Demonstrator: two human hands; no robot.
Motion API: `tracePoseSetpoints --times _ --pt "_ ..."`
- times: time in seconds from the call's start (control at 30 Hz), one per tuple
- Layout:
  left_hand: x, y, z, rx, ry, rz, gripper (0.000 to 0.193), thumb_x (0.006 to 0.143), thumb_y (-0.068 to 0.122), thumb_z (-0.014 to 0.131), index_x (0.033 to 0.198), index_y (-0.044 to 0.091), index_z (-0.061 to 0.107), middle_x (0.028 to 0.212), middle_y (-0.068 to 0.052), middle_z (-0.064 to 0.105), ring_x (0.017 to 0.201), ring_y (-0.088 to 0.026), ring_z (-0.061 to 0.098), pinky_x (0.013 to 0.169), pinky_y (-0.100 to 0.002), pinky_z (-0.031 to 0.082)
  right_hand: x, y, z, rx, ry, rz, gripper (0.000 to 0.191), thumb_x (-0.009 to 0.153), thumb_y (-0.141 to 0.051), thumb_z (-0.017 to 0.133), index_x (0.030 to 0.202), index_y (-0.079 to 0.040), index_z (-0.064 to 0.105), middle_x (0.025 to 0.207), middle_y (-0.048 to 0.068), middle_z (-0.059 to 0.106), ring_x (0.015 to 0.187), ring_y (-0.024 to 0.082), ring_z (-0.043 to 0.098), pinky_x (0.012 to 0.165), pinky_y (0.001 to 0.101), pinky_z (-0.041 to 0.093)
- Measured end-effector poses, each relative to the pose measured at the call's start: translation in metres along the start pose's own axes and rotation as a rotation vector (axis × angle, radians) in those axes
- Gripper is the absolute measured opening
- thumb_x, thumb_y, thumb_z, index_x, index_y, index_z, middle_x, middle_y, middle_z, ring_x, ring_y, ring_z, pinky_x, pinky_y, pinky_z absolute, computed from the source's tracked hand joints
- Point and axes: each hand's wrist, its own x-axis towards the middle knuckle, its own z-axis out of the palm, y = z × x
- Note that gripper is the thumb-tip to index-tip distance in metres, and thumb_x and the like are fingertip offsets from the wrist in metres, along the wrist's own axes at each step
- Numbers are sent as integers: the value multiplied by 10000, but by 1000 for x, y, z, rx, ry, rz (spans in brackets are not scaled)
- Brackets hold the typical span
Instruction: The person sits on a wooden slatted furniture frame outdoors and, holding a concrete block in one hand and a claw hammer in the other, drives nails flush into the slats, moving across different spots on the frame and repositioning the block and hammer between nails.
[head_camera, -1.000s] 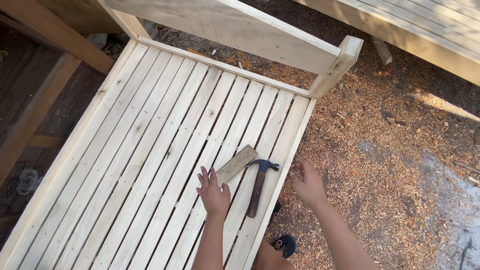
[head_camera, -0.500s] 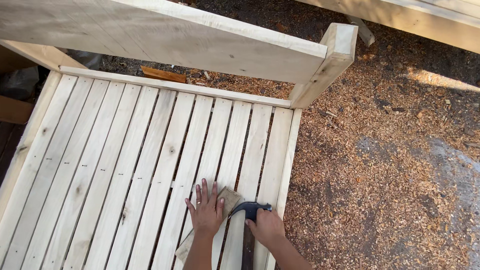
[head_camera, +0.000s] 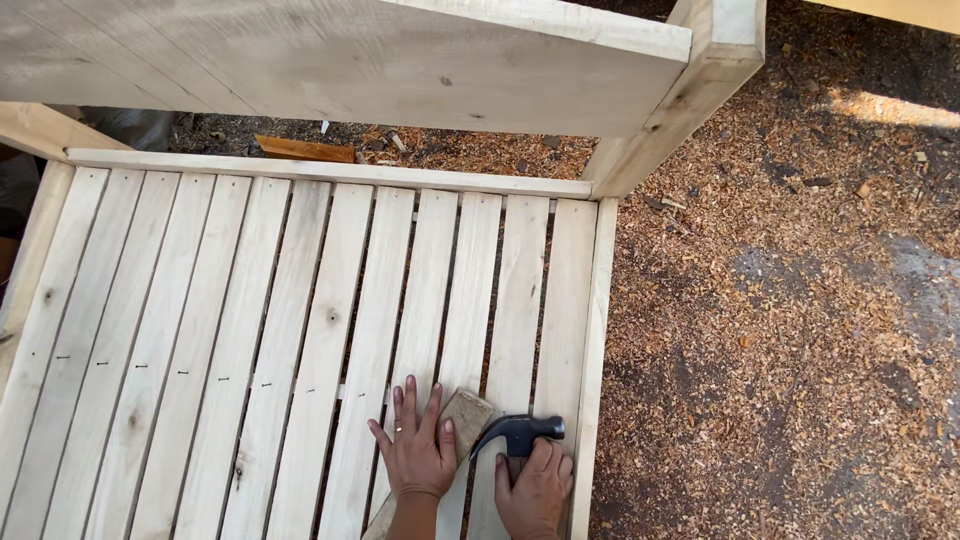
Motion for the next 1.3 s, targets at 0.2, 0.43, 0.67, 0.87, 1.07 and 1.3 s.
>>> tracePoseSetpoints --times 0.2,0.43,0.67,0.87,1.07,1.3 --pt "-2 -4 9 -4 62 37 523 975 455 402 1481 359 497 1668 -36 241 1536 -274 197 1172 -707 36 -15 12 9 157 26 11 681 758 -339 798 1285 -27 500 1177 165 521 1102 373 498 961 502 396" --pt "-7 1 9 -99 120 66 528 964 455 455 1473 336 522 1682 -45 234 1545 -272 206 1179 -701 47 -51 20 10 214 154 -20 678 786 -213 779 1362 -10 484 1215 195 529 1112 407 509 977 518 417" --pt "-21 12 -13 -194 49 166 667 844 599 637 1360 179 596 1648 -70 289 1558 -256 199 1246 -593 85 -52 49 -50 1058 61 84 373 949 -155 682 1271 27 628 1076 134 729 965 246 662 868 400 529" --pt "-26 18 -42 -186 24 218 889 627 536 860 1355 106 587 1598 -110 272 1510 -310 200 1180 -585 168 -95 49 -92 1811 -171 315 351 1037 -296 461 1226 -30 590 1045 93 642 804 190 636 672 392 574" --pt "-29 12 -86 -529 81 110 752 661 445 844 1306 120 634 1407 -48 538 1190 -252 629 912 -422 569 -122 60 -97 1467 -228 492 328 1048 -282 453 1229 -32 565 1050 102 705 787 225 643 646 409 575" --pt "11 50 -146 -1435 186 381 689 725 177 871 1305 59 519 1216 -69 668 1043 -158 717 878 -326 631 -118 67 -82 1444 -300 596 358 972 -395 534 1174 -102 496 773 72 592 566 146 521 474 324 473"
